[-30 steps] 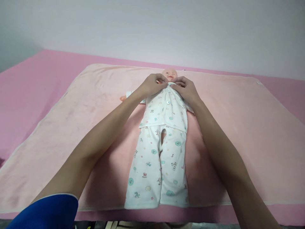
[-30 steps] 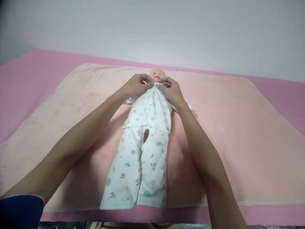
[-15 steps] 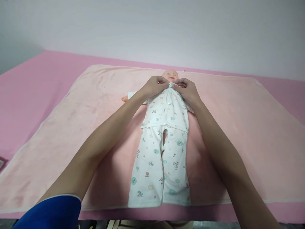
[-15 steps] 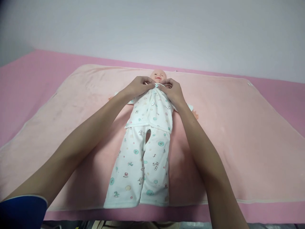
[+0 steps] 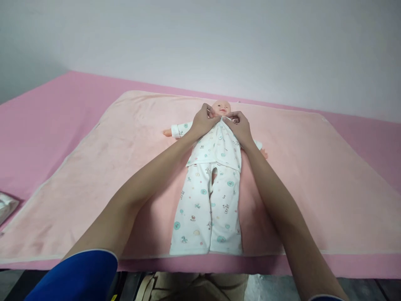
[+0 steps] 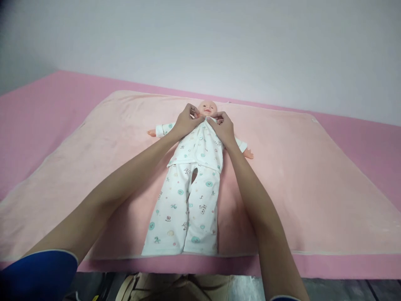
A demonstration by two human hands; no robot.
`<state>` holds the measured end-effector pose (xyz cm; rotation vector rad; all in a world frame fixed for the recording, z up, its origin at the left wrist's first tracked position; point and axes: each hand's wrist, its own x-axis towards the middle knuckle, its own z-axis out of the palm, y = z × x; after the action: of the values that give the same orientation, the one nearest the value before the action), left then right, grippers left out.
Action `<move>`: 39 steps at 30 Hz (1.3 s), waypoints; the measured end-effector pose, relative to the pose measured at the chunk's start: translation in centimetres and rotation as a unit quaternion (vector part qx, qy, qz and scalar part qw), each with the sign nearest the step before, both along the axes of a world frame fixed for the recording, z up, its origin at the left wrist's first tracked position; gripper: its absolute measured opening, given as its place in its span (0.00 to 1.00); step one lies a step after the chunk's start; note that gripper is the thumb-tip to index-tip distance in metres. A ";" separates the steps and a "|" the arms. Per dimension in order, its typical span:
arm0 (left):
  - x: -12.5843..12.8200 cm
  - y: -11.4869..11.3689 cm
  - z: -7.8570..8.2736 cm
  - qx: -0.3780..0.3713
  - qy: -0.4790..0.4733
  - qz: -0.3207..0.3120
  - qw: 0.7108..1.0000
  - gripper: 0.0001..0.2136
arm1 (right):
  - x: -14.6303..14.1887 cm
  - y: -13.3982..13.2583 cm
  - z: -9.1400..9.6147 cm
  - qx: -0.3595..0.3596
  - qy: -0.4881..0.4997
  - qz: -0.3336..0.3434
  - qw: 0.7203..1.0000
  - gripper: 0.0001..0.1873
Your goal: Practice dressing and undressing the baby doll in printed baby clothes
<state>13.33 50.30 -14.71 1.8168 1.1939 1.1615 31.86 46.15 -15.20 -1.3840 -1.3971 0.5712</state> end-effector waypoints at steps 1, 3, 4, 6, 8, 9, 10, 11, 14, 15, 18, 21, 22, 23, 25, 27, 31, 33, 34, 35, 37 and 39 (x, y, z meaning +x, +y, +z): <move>-0.4 -0.7 0.1 0.025 0.002 0.013 1.000 0.12 | -0.1 -0.7 0.2 0.016 -0.023 -0.032 0.999 0.18; -2.1 -2.7 0.5 0.092 0.027 0.019 0.995 0.10 | 0.0 -3.4 1.0 0.059 -0.085 -0.075 0.992 0.17; -3.4 -4.1 0.7 0.128 0.049 0.008 0.991 0.09 | 0.1 -5.4 1.5 0.080 -0.120 -0.070 0.987 0.16; -6.2 -7.5 1.1 0.179 0.106 -0.052 0.977 0.10 | 0.2 -10.0 2.4 0.108 -0.183 -0.005 0.977 0.15; -8.4 -10.9 1.3 0.188 0.166 -0.130 0.959 0.14 | 0.1 -14.4 3.0 0.110 -0.225 0.072 0.965 0.15; -8.9 -12.3 1.3 0.180 0.191 -0.156 0.952 0.17 | -0.1 -16.0 3.0 0.104 -0.245 0.100 0.959 0.16; -8.9 -13.4 1.2 0.170 0.214 -0.163 0.948 0.20 | -0.5 -17.2 2.9 0.097 -0.266 0.115 0.952 0.17; -8.6 -14.2 1.0 0.160 0.233 -0.154 0.947 0.21 | -1.1 -17.8 2.6 0.089 -0.289 0.117 0.946 0.18; -6.5 -15.1 0.6 0.162 0.280 -0.091 0.942 0.20 | -3.1 -17.6 1.8 0.070 -0.345 0.086 0.932 0.13; -6.0 -15.2 0.5 0.174 0.292 -0.078 0.937 0.18 | -3.5 -17.4 1.7 0.067 -0.351 0.079 0.931 0.10; -7.0 -16.1 0.1 0.210 0.287 -0.077 0.932 0.12 | -3.2 -17.8 1.3 0.090 -0.348 0.086 0.929 0.07; -10.7 -17.3 -1.1 0.191 0.264 -0.062 0.943 0.13 | -0.8 -20.3 0.3 0.124 -0.371 0.053 0.919 0.13; -11.8 -17.7 -1.7 0.176 0.273 -0.054 0.944 0.14 | 0.1 -21.2 -0.3 0.119 -0.381 0.030 0.917 0.15; -12.7 -17.9 -2.3 0.160 0.290 -0.044 0.943 0.15 | 0.9 -21.8 -0.9 0.102 -0.384 0.007 0.917 0.16; -13.2 -17.9 -3.0 0.127 0.325 -0.030 0.937 0.16 | 2.0 -22.3 -2.0 0.044 -0.374 -0.016 0.926 0.16; -12.5 -17.6 -3.2 0.089 0.337 -0.018 0.937 0.16 | 2.1 -22.1 -2.6 -0.009 -0.374 -0.014 0.927 0.12; -11.3 -17.8 -2.4 0.032 0.302 0.008 0.953 0.19 | 1.7 -22.1 -1.9 -0.022 -0.435 -0.014 0.900 0.11; -12.1 -19.1 -2.2 0.025 0.294 0.028 0.955 0.18 | 1.9 -23.4 -1.3 -0.026 -0.441 -0.027 0.897 0.11; -12.9 -20.0 -2.2 0.023 0.298 0.035 0.954 0.17 | 2.0 -24.4 -1.0 -0.033 -0.439 -0.036 0.897 0.11; -13.7 -21.1 -2.2 0.023 0.306 0.036 0.951 0.16 | 2.2 -25.6 -0.9 -0.042 -0.433 -0.041 0.899 0.11; -15.4 -23.5 -2.4 0.031 0.321 0.020 0.946 0.15 | 2.1 -28.4 -0.9 -0.051 -0.407 -0.014 0.912 0.12; -16.3 -25.9 -2.4 0.045 0.323 -0.018 0.945 0.19 | 1.3 -31.1 -1.4 -0.047 -0.372 0.043 0.926 0.16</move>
<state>-3.01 24.36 -17.14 2.3773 1.4617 0.6068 33.19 15.03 -16.55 -1.7152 -2.0573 0.1517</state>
